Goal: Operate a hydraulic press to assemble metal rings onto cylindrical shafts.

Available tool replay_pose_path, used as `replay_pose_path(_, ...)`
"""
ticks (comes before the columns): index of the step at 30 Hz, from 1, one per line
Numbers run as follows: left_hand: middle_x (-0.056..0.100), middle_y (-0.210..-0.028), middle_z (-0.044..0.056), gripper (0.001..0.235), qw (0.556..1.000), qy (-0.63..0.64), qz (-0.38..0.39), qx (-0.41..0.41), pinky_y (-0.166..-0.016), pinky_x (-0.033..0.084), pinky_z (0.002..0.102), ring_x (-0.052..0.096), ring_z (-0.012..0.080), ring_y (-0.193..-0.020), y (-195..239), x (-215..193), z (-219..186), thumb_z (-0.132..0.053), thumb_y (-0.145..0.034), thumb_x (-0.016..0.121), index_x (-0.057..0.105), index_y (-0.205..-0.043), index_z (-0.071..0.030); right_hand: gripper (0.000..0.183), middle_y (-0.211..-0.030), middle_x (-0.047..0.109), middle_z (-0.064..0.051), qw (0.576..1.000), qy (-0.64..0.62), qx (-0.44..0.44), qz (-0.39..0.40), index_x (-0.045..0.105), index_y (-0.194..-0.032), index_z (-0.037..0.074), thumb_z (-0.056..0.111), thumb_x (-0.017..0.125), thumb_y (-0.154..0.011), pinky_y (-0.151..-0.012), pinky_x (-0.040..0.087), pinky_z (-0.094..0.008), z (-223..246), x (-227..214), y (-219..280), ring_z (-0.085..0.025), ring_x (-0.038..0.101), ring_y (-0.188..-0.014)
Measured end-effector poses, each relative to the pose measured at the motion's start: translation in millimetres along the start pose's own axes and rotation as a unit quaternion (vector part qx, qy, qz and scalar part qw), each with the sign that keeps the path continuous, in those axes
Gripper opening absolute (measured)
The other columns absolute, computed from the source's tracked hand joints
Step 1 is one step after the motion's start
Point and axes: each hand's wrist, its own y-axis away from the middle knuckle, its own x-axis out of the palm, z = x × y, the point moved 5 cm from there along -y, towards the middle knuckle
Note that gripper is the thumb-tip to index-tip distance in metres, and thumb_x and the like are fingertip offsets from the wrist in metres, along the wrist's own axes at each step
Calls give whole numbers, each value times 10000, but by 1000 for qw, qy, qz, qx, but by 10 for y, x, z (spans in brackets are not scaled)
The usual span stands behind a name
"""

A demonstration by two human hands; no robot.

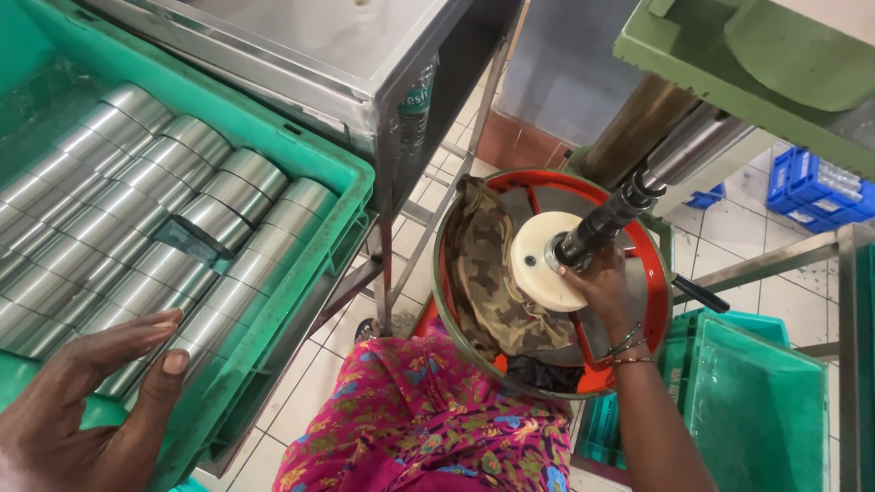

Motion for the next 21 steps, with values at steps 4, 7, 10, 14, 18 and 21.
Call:
replay_pose_path(4, 749, -1092, 198, 173, 1000, 9, -2, 5, -969, 593, 401, 735, 270, -1119, -8, -9, -13, -99, -947, 736, 682, -1067, 13, 838, -1323, 540, -139, 999, 22, 27, 6, 494, -1413, 74, 318, 900, -721, -1079, 431, -467, 48, -10, 9, -315, 480, -1240)
replay_pose_path(7, 748, -1100, 195, 170, 1000, 16, -4, 9, -967, 597, 394, 736, 267, -1124, -14, -14, -45, -96, -953, 734, 687, -1074, 14, 815, -1325, 557, -123, 1000, 5, 18, 6, 512, -1405, 76, 311, 895, -725, -1085, 423, -468, 13, -1, 12, -315, 476, -1239)
replay_pose_path(10, 749, -1082, 199, 172, 1000, 7, -3, 1, -947, 596, 395, 737, 271, -1105, -34, -12, -70, -84, -938, 739, 687, -1063, 23, 792, -1340, 544, -135, 1000, 30, -6, -2, 534, -1386, 69, 307, 907, -729, -1095, 412, -470, -54, 9, 10, -325, 464, -1246)
replay_pose_path(14, 749, -1082, 195, 173, 1000, 8, -6, 5, -945, 594, 385, 736, 265, -1104, -25, -13, -69, -75, -937, 742, 682, -1064, 25, 813, -1339, 541, -132, 998, 51, -19, -7, 529, -1387, 65, 327, 915, -720, -1097, 403, -463, -96, 19, 3, -319, 454, -1252)
replay_pose_path(18, 748, -1087, 196, 169, 1000, 16, -13, -4, -936, 594, 377, 734, 264, -1109, -35, -26, -125, -60, -932, 739, 679, -1062, 29, 819, -1325, 544, -134, 998, 61, -13, -7, 531, -1383, 69, 342, 916, -714, -1087, 404, -473, -68, 23, 4, -328, 448, -1244)
replay_pose_path(21, 747, -1092, 196, 170, 1000, 25, -15, -5, -948, 593, 375, 733, 263, -1113, -21, -22, -100, -57, -940, 736, 678, -1075, 29, 820, -1309, 558, -119, 999, 36, 8, -11, 526, -1380, 78, 358, 905, -709, -1079, 423, -473, -25, -8, 11, -320, 463, -1250)
